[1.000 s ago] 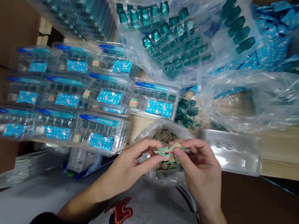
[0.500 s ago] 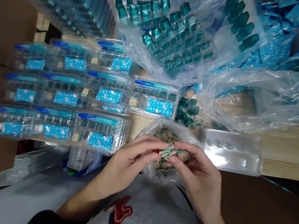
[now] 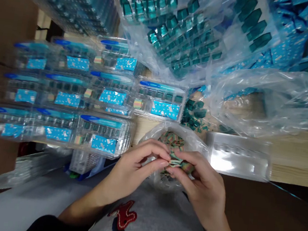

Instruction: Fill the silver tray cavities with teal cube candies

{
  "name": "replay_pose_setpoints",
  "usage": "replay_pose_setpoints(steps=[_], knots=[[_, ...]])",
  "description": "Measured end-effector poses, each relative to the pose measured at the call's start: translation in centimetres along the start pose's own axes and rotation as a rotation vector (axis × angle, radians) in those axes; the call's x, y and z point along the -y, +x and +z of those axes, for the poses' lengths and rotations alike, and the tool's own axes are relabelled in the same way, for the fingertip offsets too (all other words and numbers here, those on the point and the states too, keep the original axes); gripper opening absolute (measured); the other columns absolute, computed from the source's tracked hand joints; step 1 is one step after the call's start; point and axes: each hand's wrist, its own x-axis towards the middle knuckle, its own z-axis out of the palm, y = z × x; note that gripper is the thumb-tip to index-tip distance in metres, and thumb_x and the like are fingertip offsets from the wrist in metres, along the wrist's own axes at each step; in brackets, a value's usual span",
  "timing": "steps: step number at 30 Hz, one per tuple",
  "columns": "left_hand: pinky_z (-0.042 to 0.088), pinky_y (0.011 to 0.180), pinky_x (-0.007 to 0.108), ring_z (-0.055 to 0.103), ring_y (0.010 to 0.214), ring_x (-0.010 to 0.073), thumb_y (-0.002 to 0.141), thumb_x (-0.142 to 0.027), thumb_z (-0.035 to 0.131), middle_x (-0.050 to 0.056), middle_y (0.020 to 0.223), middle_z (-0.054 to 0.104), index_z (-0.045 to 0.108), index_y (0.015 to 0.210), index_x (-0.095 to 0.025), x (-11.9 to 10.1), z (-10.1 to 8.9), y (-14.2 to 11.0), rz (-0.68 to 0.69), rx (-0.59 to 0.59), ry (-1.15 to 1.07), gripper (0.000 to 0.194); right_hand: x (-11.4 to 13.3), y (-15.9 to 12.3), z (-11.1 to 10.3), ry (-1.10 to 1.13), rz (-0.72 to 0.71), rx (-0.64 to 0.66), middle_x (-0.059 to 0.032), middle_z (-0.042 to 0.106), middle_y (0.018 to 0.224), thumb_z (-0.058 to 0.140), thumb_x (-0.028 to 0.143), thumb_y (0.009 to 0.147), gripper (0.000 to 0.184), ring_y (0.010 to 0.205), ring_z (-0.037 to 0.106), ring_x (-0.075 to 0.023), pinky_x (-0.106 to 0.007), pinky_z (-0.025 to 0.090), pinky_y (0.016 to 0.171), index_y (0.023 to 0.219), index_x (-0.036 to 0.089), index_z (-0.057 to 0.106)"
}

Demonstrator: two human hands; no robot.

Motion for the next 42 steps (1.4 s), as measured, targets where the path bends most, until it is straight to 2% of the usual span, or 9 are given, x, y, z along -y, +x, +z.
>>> replay_pose_setpoints(steps=[5, 10, 14, 18, 21, 26, 30, 36, 42], knots=[[0.057, 0.082, 0.029, 0.069, 0.091, 0.0159, 0.089, -0.017, 0.065, 0.002, 0.096, 0.071, 0.068, 0.089, -0.024, 0.3, 0.4, 0.0, 0.106, -0.039, 0.112, 0.008, -0.1, -0.1, 0.2, -0.007, 0.004, -0.031, 0.0009, 0.073, 0.093, 0.068, 0.016, 0.086, 0.02, 0.065, 0.066, -0.0123, -0.024, 0.058, 0.058, 0.102, 0.028, 0.068], [0.056, 0.086, 0.027, 0.067, 0.096, 0.0142, 0.091, -0.013, 0.061, 0.002, 0.098, 0.069, 0.065, 0.092, -0.024, 0.7, 0.5, -0.1, 0.134, -0.068, 0.148, 0.012, -0.3, -0.2, 0.4, 0.143, 0.077, -0.028, -0.0002, 0.07, 0.098, 0.068, 0.013, 0.085, 0.019, 0.064, 0.067, -0.0094, -0.019, 0.058, 0.054, 0.099, 0.027, 0.068], [0.055, 0.086, 0.026, 0.066, 0.097, 0.0138, 0.091, -0.013, 0.061, 0.001, 0.097, 0.068, 0.065, 0.094, -0.023, 0.9, 0.6, -0.1, 0.15, -0.092, 0.16, 0.011, -0.4, -0.2, 0.8, 0.26, 0.107, -0.076, 0.0006, 0.071, 0.097, 0.067, 0.01, 0.084, 0.021, 0.072, 0.071, -0.0102, -0.017, 0.06, 0.057, 0.096, 0.027, 0.068], [0.055, 0.086, 0.029, 0.067, 0.098, 0.0156, 0.093, -0.016, 0.058, 0.002, 0.098, 0.069, 0.066, 0.097, -0.024, 1.2, 0.6, -0.1, 0.105, -0.089, 0.157, 0.012, -0.5, -0.6, 1.2, 0.327, 0.132, -0.107, -0.0007, 0.074, 0.1, 0.066, 0.01, 0.085, 0.021, 0.084, 0.074, -0.0137, -0.021, 0.064, 0.066, 0.098, 0.027, 0.069], [0.056, 0.087, 0.03, 0.067, 0.098, 0.0166, 0.093, -0.018, 0.059, 0.002, 0.1, 0.07, 0.068, 0.1, -0.025, 1.2, 0.4, 0.1, 0.083, -0.053, 0.144, 0.013, -0.7, -0.8, 1.1, 0.31, 0.12, -0.104, -0.0012, 0.075, 0.108, 0.066, 0.009, 0.084, 0.024, 0.093, 0.074, -0.0153, -0.022, 0.064, 0.07, 0.099, 0.028, 0.071], [0.056, 0.084, 0.028, 0.067, 0.096, 0.0155, 0.091, -0.018, 0.063, 0.002, 0.1, 0.069, 0.07, 0.095, -0.024, 1.2, -0.2, 0.3, 0.128, -0.004, 0.141, 0.011, -0.6, -0.7, 0.5, 0.286, 0.152, -0.05, 0.0, 0.078, 0.108, 0.068, 0.008, 0.082, 0.029, 0.091, 0.076, -0.0166, -0.025, 0.065, 0.072, 0.1, 0.03, 0.075], [0.056, 0.083, 0.027, 0.067, 0.092, 0.0147, 0.092, -0.02, 0.062, 0.002, 0.095, 0.068, 0.069, 0.091, -0.022, 1.3, -0.1, 0.2, 0.205, -0.053, 0.121, 0.007, -0.4, -0.7, 0.5, 0.252, 0.152, -0.068, 0.0015, 0.079, 0.103, 0.07, 0.009, 0.081, 0.031, 0.097, 0.075, -0.0189, -0.031, 0.063, 0.084, 0.101, 0.032, 0.077], [0.056, 0.078, 0.025, 0.067, 0.087, 0.0141, 0.093, -0.019, 0.061, 0.002, 0.089, 0.068, 0.068, 0.091, -0.021, 1.4, 0.3, -0.2, 0.215, -0.117, 0.162, 0.008, -0.3, -1.0, 0.8, 0.201, 0.074, -0.108, 0.007, 0.078, 0.107, 0.07, 0.005, 0.081, 0.042, 0.099, 0.073, -0.0126, -0.023, 0.06, 0.087, 0.107, 0.038, 0.075], [0.057, 0.071, 0.023, 0.069, 0.079, 0.0125, 0.091, -0.018, 0.063, 0.001, 0.086, 0.073, 0.073, 0.096, -0.022, 1.5, 1.0, -0.4, 0.217, -0.199, 0.143, 0.011, -0.2, -0.9, 1.2, 0.147, 0.029, -0.1, 0.0032, 0.078, 0.106, 0.066, 0.005, 0.085, 0.038, 0.098, 0.073, -0.0129, -0.026, 0.059, 0.092, 0.109, 0.034, 0.075]])
